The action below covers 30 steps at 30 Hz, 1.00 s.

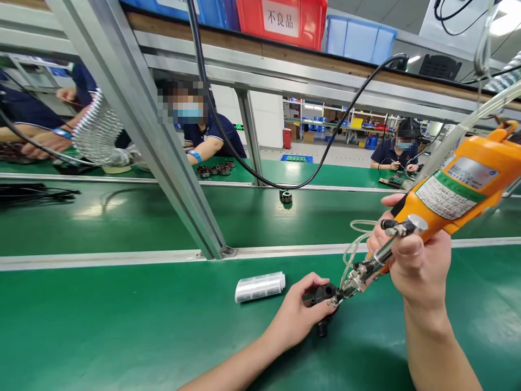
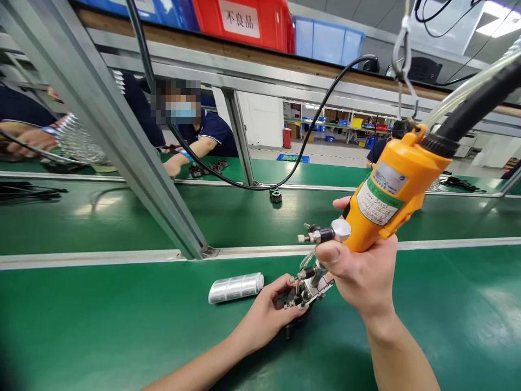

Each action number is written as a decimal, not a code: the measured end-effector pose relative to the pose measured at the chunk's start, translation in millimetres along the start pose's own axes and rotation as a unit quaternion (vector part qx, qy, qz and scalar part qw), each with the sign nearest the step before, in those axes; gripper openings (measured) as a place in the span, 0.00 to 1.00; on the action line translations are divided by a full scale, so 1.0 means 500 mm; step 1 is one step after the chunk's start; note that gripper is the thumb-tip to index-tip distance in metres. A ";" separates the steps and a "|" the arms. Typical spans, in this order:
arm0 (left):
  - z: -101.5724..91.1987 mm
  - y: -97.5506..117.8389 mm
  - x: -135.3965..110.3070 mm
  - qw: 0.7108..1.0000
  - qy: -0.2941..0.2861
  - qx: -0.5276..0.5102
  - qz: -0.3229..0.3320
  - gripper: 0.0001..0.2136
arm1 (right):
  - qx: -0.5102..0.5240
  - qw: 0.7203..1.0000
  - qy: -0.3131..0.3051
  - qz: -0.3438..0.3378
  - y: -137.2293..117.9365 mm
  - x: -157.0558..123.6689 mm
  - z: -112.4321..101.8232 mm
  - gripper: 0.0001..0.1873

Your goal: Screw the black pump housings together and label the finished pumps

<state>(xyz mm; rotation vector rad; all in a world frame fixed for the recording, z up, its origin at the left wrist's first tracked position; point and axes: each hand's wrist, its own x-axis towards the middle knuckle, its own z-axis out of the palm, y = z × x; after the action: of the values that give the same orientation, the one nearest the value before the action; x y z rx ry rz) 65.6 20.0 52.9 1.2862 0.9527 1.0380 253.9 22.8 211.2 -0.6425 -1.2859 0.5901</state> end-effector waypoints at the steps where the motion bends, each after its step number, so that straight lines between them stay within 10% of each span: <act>1: 0.000 -0.004 0.000 1.000 0.000 -0.002 -0.001 0.17 | -0.004 1.000 0.003 0.001 -0.001 -0.001 0.002 0.34; 21: -0.002 0.002 0.002 0.998 -0.013 0.047 0.029 0.17 | -0.021 0.999 0.004 0.041 0.029 -0.011 0.064 0.27; 30: -0.065 -0.045 -0.005 0.981 -0.194 -0.003 0.008 0.42 | -0.039 0.997 0.071 0.002 -0.031 0.008 -0.077 0.28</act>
<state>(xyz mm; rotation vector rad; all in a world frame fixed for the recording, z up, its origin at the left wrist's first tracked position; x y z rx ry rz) 35.4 26.7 28.1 1.4274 0.6412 0.7627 293.1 11.1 219.1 -0.7397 -1.1785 0.4903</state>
